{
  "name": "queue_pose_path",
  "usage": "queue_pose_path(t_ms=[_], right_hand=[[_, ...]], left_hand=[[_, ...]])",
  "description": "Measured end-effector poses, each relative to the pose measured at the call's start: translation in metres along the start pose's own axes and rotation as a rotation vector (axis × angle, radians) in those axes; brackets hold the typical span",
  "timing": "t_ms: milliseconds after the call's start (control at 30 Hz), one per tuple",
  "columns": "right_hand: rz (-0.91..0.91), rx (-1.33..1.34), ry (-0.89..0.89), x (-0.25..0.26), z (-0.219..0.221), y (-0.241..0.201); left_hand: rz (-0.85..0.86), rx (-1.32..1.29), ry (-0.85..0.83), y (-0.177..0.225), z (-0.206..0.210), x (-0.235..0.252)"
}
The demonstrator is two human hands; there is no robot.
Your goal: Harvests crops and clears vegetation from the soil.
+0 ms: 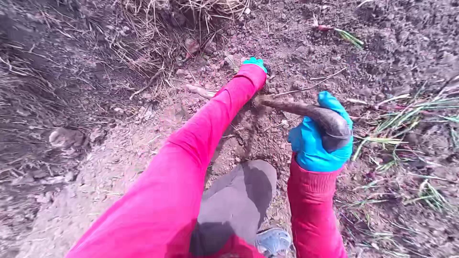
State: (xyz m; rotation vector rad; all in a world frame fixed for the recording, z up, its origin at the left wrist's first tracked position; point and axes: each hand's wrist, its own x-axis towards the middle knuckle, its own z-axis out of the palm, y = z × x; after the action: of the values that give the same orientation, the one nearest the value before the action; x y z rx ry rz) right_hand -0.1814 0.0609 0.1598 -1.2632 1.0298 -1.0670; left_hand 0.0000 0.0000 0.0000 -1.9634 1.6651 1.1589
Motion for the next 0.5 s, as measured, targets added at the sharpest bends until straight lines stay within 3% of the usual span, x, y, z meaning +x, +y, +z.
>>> queue_pose_path(t_ms=[100,133,167,233,300,333,400,467,500], right_hand=[[-0.035,-0.117,-0.040,-0.016,-0.028,-0.004],[0.027,-0.161,-0.039,-0.026,-0.031,0.010],[0.106,-0.195,-0.035,-0.032,-0.031,0.021],[0.193,-0.171,0.000,-0.023,-0.025,0.010],[0.083,-0.018,0.082,-0.002,-0.018,-0.013],[0.016,0.011,0.115,0.001,-0.018,-0.016],[-0.003,-0.026,0.145,0.008,-0.012,0.011],[0.332,-0.114,0.189,0.004,0.004,0.041],[0.444,-0.137,0.185,-0.005,0.007,0.048]], left_hand=[[0.173,-0.148,0.538,-0.007,-0.004,-0.040],[0.208,-0.187,0.591,-0.003,-0.010,-0.058],[0.189,-0.209,0.501,0.004,-0.018,-0.077],[0.045,-0.259,0.067,0.017,-0.038,-0.104],[-0.086,-0.256,-0.147,0.006,-0.038,-0.109],[-0.143,-0.298,-0.212,0.004,-0.042,-0.117],[-0.165,-0.329,-0.157,0.007,-0.075,-0.111],[-0.072,-0.190,-0.087,0.023,-0.080,-0.084],[-0.030,-0.060,-0.142,0.038,-0.069,-0.069]])
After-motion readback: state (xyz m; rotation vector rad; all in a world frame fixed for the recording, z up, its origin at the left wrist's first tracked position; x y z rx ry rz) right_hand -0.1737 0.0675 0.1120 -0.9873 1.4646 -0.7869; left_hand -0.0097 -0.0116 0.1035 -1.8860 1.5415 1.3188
